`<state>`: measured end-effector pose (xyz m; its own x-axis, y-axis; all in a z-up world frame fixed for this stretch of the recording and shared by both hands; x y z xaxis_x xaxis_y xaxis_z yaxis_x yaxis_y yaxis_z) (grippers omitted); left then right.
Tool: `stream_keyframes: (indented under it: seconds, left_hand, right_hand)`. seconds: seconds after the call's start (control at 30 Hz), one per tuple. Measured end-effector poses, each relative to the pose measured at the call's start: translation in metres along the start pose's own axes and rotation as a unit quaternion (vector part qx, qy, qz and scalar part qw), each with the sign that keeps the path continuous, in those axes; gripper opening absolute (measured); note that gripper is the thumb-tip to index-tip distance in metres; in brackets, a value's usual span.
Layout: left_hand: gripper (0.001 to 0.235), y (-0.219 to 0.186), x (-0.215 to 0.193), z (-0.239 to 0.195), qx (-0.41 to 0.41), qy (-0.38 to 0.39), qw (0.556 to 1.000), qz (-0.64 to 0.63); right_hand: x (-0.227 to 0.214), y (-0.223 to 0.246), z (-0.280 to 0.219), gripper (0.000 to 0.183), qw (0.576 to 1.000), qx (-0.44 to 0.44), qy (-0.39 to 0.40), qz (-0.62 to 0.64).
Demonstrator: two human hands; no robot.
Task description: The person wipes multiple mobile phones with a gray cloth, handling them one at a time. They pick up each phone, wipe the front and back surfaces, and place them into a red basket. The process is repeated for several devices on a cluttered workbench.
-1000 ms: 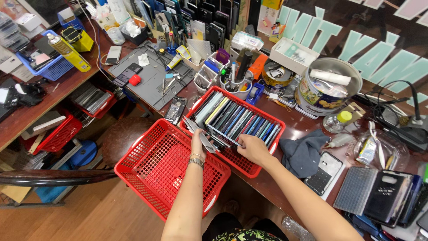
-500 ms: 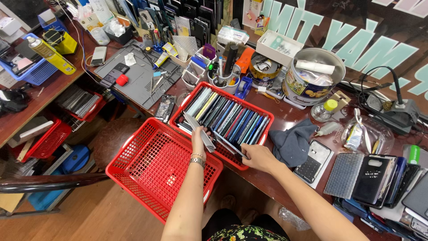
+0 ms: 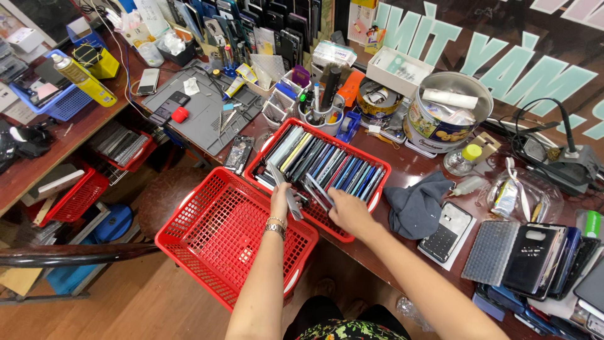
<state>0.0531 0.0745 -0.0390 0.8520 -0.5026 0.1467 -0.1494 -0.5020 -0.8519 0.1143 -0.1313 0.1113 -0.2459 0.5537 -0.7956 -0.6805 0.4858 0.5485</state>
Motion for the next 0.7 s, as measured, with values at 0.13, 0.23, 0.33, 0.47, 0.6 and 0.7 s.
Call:
stream_keyframes:
  seconds: [0.13, 0.23, 0.33, 0.47, 0.6, 0.7]
  left_hand:
    - [0.060, 0.020, 0.008, 0.009, -0.076, 0.021, 0.997, -0.006]
    - [0.064, 0.024, 0.013, 0.021, -0.063, 0.023, 0.996, -0.055]
    - [0.066, 0.027, 0.010, 0.029, -0.042, 0.014, 0.992, -0.122]
    - [0.062, 0.028, 0.001, 0.031, -0.053, 0.003, 0.992, -0.116]
    - [0.056, -0.002, -0.002, 0.025, 0.023, 0.014, 0.999, -0.027]
    - [0.054, -0.029, -0.009, 0.019, 0.077, -0.011, 0.997, 0.017]
  right_hand:
    - [-0.008, -0.005, 0.014, 0.033, 0.995, 0.004, 0.091, -0.033]
    - [-0.004, -0.007, 0.017, 0.035, 0.989, 0.012, 0.144, -0.038]
    - [0.013, -0.004, 0.009, 0.036, 0.983, 0.004, 0.179, -0.050]
    - [0.031, 0.002, -0.004, 0.047, 0.983, -0.030, 0.167, -0.069]
    - [0.050, -0.010, -0.012, 0.040, 0.972, -0.016, 0.204, -0.116]
    - [0.060, -0.013, -0.009, 0.046, 0.971, -0.030, 0.197, -0.136]
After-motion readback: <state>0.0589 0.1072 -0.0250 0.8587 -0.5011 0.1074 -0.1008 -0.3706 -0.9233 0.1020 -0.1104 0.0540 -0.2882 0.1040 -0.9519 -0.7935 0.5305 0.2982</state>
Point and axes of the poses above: each hand's wrist, its own z-axis towards the middle knuckle, its own x-axis out of the palm, y = z × x, the point moved 10 cm from there along z, towards the middle knuckle, and after that the axes turned 12 degrees about -y, right-handed, at the moved point
